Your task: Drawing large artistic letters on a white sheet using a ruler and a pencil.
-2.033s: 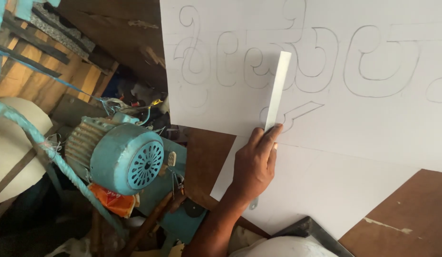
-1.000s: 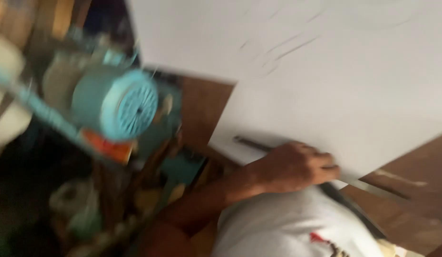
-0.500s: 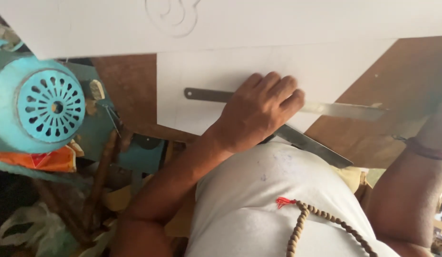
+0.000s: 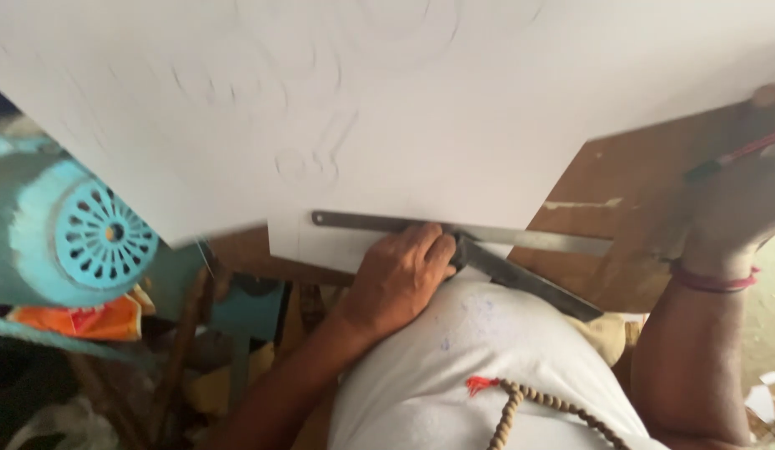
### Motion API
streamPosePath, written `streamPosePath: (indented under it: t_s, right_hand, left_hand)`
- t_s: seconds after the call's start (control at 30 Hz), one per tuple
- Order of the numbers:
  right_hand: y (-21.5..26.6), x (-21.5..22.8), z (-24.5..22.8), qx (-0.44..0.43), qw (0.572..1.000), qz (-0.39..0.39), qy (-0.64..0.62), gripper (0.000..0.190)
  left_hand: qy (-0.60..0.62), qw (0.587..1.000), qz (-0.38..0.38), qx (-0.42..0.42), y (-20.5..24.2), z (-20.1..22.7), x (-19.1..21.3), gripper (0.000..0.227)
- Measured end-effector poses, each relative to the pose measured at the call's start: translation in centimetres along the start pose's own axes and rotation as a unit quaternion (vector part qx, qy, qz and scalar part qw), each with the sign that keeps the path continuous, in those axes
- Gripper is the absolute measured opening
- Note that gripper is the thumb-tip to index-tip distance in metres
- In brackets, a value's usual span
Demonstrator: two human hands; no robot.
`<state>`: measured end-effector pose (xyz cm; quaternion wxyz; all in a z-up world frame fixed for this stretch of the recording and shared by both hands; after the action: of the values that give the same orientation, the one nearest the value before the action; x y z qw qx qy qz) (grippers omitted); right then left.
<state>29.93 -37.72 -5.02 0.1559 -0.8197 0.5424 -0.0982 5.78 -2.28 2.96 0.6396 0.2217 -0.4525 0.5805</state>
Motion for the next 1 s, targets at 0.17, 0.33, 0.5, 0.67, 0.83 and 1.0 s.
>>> streamPosePath:
  t_s: [0.17, 0.33, 0.5, 0.67, 0.83, 1.0]
  right_hand:
    - [-3.7, -10.0, -7.1, 0.031, 0.997, 0.016, -0.068, 0.057]
    - [-2.1, -11.9, -10.6, 0.168, 0.843, 0.044, 0.508, 0.047]
    - [-2.7, -12.7, -11.7, 0.148, 0.847, 0.069, 0.505, 0.057]
    - [-2.9, -12.9, -12.2, 0.133, 0.858, 0.072, 0.491, 0.061]
    - [-3.2, -14.0, -13.3, 0.118, 0.828, 0.071, 0.543, 0.065]
    - [-3.6, -14.3, -13.8, 0.112, 0.839, 0.081, 0.526, 0.067]
  left_hand:
    - [0.019, 0.998, -0.061, -0.008, -0.2, 0.3, -0.7, 0.03]
    - [0.103, 0.971, -0.195, 0.093, 0.4, -0.4, -2.1, 0.033]
    - [0.187, 0.973, -0.105, 0.088, 0.4, -0.9, -2.2, 0.034]
    - [0.169, 0.974, -0.14, 0.059, -1.1, -0.1, -0.3, 0.031]
    - [0.13, 0.991, -0.006, 0.043, -5.3, -2.7, 6.7, 0.027]
    - [0.05, 0.985, 0.162, 0.007, -14.5, -8.7, 15.8, 0.029]
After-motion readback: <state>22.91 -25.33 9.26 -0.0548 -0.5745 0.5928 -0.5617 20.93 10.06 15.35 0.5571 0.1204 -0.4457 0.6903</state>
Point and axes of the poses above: each hand's wrist, its own y-axis away from the middle knuckle, its own x-axis out of the back of the hand, z = x × y, the point moved 7 cm from there along -y, towards the middle knuckle, and after that the axes turned 5 degrees about -z, right-handed, at the moved point
